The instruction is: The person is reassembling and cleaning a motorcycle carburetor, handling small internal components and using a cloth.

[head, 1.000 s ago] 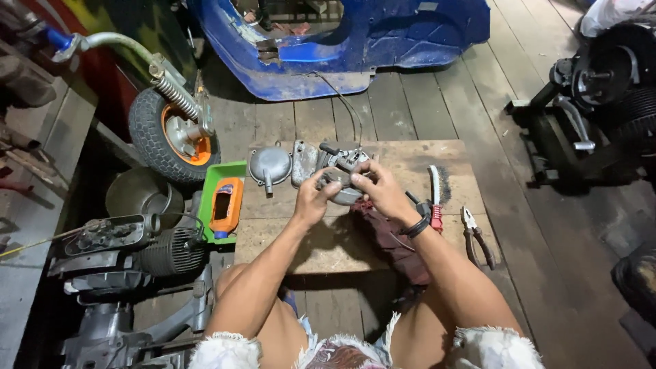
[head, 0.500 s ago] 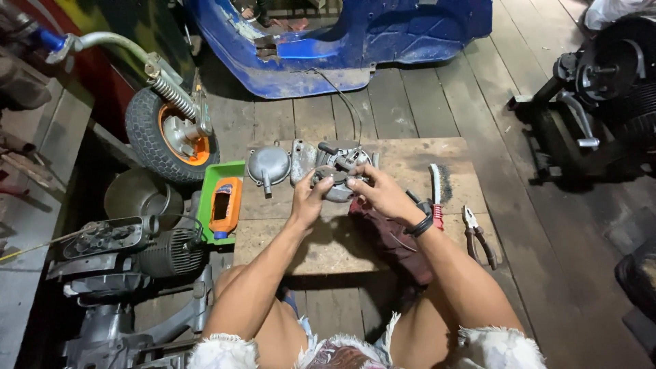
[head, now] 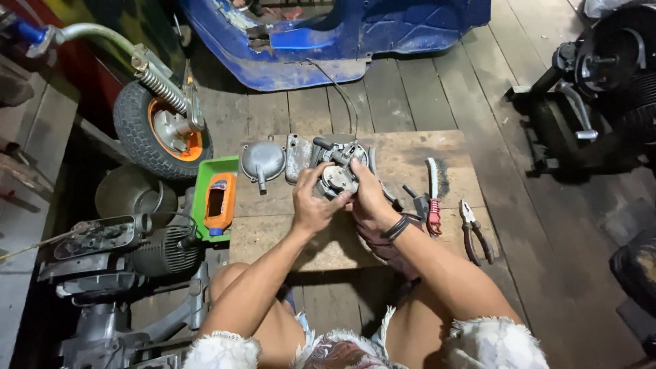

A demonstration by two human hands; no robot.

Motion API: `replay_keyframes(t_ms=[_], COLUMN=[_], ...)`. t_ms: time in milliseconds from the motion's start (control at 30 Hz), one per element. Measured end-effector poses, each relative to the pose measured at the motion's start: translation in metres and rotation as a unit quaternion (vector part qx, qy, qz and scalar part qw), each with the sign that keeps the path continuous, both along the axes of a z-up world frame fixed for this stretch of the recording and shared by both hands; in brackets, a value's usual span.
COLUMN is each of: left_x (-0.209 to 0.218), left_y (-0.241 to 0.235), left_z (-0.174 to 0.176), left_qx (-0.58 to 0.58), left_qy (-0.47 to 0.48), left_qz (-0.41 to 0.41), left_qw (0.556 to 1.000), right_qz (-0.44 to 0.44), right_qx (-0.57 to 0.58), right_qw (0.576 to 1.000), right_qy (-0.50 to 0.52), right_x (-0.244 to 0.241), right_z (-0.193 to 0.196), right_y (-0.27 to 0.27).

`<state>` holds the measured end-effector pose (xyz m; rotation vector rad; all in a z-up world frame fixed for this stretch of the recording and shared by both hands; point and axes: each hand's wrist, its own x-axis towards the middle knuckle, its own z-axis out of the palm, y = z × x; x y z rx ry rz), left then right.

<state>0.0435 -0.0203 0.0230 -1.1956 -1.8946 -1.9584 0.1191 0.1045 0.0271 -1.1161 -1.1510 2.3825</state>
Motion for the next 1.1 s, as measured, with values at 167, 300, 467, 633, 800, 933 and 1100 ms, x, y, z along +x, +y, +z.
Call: replay_keyframes(t_ms=[167, 300, 467, 633, 800, 933, 1100], left_x=[-0.008, -0.009, -0.014, -0.004, -0.004, -0.007, -0.007], left_y=[0.004, 0.005, 0.006, 0.004, 0.012, 0.01, 0.011], left_z=[-0.006, -0.014, -0.012, -0.005, 0.0, 0.002, -0.012], left_qx=[-0.013, -0.028, -0.038, -0.054, -0.065, -0.122, -0.22], left_qy=[0.008, -0.015, -0.019, -0.035, 0.013, 0.118, 0.198], left_qz=[-0.037, -0.084, -0.135, -0.146, -0.007, 0.068, 0.114], left_qw=[0.999, 0.996, 0.99, 0.987, 0.998, 0.983, 0.949], right_qz=[0.014, 0.004, 0.041, 0.062, 0.007, 0.032, 0.071], right_qx=[0.227, 0.295, 0.307, 0.344, 0.423, 0.503, 0.631], right_qw=[0.974, 0.953, 0.948, 0.935, 0.905, 0.864, 0.771], right_qy=[0.009, 0.063, 0.078, 0.064, 0.044, -0.006, -0.039], right_x=[-0.013, 0.006, 0.013, 0.013, 0.006, 0.013, 0.017], right_z=[-0.064, 0.013, 0.061, 0.038, 0.032, 0.029, 0.02], right_y=[0.052, 0.018, 0.005, 0.019, 0.027, 0.036, 0.042])
